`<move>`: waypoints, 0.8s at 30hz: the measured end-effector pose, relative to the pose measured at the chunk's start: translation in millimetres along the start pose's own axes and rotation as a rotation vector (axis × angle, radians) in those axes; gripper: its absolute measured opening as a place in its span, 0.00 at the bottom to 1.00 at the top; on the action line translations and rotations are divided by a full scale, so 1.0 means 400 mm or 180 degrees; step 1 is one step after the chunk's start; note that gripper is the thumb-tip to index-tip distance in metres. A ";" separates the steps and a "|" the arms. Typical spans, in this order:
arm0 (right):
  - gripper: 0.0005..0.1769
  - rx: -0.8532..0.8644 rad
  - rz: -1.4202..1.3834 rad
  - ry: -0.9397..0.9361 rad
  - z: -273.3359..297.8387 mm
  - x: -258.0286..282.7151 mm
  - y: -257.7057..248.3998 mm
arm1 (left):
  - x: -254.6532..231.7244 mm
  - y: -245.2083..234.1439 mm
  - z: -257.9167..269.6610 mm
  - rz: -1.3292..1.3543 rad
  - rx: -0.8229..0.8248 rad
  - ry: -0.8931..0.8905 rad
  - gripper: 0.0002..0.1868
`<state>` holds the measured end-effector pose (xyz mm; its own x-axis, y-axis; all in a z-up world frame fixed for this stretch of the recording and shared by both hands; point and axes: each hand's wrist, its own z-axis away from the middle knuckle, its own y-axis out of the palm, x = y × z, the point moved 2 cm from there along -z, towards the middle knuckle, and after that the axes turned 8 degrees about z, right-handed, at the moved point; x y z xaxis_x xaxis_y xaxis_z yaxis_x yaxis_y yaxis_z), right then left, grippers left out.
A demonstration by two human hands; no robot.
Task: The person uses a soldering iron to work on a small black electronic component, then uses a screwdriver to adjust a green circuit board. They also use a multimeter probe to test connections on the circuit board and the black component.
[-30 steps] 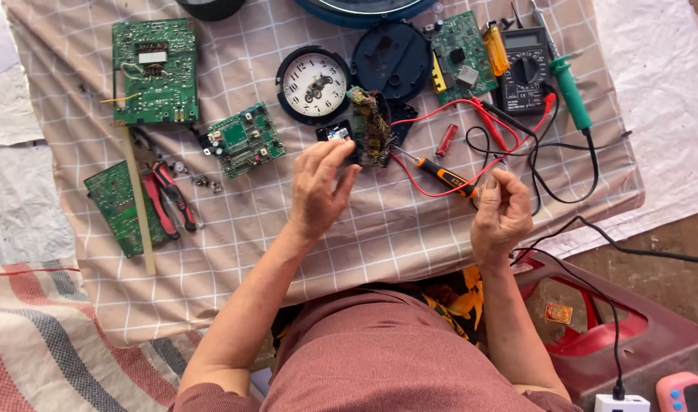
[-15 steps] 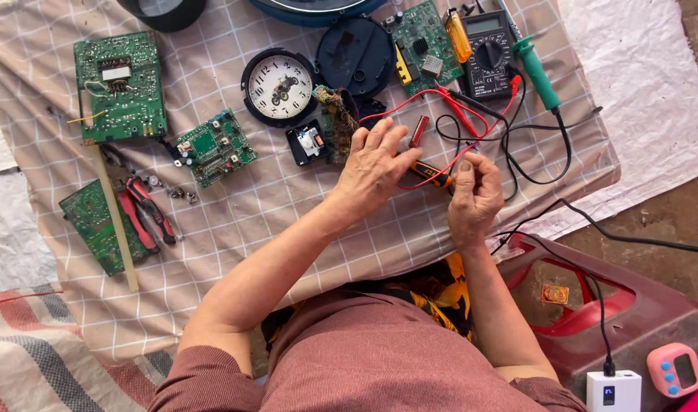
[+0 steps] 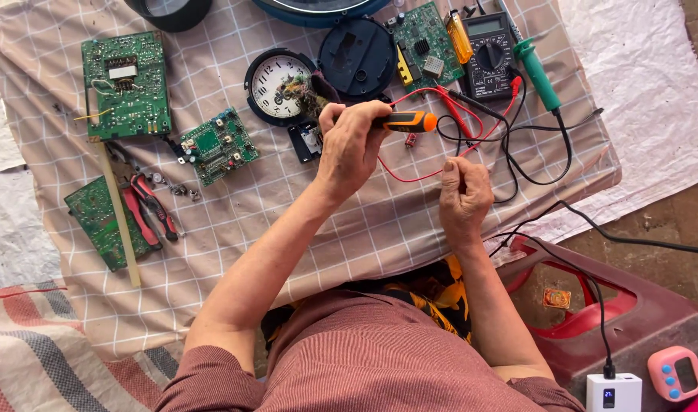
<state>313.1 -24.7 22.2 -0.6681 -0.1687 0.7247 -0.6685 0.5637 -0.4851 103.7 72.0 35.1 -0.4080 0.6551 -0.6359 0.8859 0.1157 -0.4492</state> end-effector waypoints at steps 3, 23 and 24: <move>0.08 -0.0090 -0.0171 0.0040 0.002 -0.005 0.000 | -0.106 -0.044 -0.040 0.0397 -0.0374 0.0137 0.14; 0.22 0.0173 -0.1545 0.0157 0.047 0.097 -0.089 | -0.119 -0.082 0.007 0.0401 -0.0280 0.0383 0.17; 0.22 0.0160 -0.1548 0.0281 0.036 0.122 -0.106 | -0.087 -0.123 -0.015 0.0334 -0.0478 0.0354 0.17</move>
<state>304.2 -68.4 70.9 -0.2462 -0.3321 0.9106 -0.9123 0.3966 -0.1020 75.8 48.0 83.2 -0.2923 0.7469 -0.5973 0.9486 0.1470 -0.2804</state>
